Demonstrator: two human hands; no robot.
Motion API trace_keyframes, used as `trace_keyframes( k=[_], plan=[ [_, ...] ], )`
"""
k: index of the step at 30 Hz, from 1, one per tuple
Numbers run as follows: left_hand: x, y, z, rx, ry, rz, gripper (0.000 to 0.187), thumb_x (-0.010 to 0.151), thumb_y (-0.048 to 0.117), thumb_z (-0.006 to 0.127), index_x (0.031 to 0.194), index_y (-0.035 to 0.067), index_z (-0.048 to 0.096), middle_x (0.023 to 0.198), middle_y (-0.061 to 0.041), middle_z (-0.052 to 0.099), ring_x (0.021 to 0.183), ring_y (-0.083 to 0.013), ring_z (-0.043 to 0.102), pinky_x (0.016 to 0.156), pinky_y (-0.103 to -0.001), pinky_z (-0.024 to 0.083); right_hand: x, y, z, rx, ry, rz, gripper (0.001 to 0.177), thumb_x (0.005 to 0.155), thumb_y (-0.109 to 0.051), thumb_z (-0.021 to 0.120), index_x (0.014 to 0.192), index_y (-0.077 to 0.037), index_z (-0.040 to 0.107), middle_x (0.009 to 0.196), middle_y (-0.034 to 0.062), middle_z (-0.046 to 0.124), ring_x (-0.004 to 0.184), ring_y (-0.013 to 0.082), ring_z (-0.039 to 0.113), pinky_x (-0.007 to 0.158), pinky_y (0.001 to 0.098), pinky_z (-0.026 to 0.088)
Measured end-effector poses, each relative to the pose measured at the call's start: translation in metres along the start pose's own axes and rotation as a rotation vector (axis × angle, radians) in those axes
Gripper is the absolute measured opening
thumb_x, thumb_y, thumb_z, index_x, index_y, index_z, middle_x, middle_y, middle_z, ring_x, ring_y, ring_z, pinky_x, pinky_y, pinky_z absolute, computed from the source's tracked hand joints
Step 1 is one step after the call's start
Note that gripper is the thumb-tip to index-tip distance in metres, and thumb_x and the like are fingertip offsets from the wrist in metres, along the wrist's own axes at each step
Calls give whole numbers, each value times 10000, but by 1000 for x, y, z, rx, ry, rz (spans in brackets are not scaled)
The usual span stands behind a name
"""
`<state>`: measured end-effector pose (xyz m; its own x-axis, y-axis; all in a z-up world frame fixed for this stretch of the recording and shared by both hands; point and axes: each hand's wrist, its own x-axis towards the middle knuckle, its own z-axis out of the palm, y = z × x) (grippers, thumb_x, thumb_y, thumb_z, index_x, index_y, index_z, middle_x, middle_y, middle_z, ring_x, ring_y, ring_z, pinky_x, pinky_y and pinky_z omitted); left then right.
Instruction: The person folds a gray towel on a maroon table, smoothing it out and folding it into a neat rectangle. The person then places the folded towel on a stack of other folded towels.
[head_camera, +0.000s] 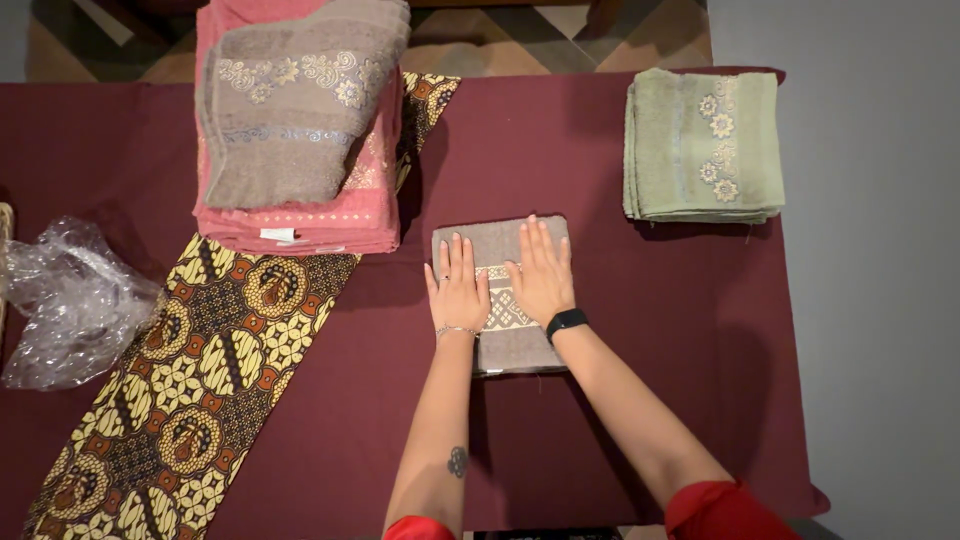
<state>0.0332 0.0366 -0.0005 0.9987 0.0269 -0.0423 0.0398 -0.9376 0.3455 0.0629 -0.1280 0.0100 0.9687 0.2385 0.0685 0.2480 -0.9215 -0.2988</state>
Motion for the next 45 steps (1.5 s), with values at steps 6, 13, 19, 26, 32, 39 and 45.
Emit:
trace_keyframes(
  k=[6,13,19,26,32,39,45],
  plan=[
    [1,-11,0,45,14,-28,645,1045,390,364,1610,88,285,1713,-60,186,1572,-325,136,1244,-548,128,-4,13,-12,-50,-9,47,670,1011,-362,515,1549,9,365,1661,166,287,1537,334,255,1207,625,193],
    [-22,16,6,33,13,121,675,1024,378,378,1607,51,284,1695,-122,177,1556,-362,126,1225,-531,132,-21,-5,-7,-49,4,-31,680,1007,-351,502,1554,28,359,1657,197,281,1531,360,252,1201,626,188],
    [-46,20,10,-53,-42,54,651,1045,373,377,1610,65,277,1702,-100,200,1566,-346,134,1251,-506,135,-48,-12,-1,-25,-30,-6,659,1022,-358,506,1535,35,376,1647,205,306,1528,366,272,1215,608,217],
    [-51,2,2,3,-38,21,652,1053,378,361,1607,48,262,1703,-120,171,1569,-322,123,1247,-496,135,-53,4,-17,-57,-44,80,646,1012,-342,503,1537,12,380,1644,191,310,1525,388,257,1193,630,214],
    [-66,24,11,85,-70,-61,696,1006,386,374,1584,25,235,1680,-173,130,1537,-385,85,1223,-519,105,-61,-12,-11,-84,-26,39,645,1010,-340,499,1529,22,374,1641,204,301,1522,378,257,1181,641,203],
    [-81,34,20,-39,-51,20,650,1042,332,374,1609,37,255,1706,-125,172,1573,-348,123,1255,-500,120,-73,-22,3,22,-21,26,645,1018,-330,485,1547,21,370,1650,202,312,1530,376,266,1204,617,226],
    [-81,25,11,-58,-29,-3,657,1036,336,376,1597,17,254,1697,-141,183,1560,-342,144,1235,-490,138,-69,-17,-3,-45,-69,75,676,1012,-367,487,1548,19,341,1642,201,300,1520,354,269,1191,625,212]
  ],
)
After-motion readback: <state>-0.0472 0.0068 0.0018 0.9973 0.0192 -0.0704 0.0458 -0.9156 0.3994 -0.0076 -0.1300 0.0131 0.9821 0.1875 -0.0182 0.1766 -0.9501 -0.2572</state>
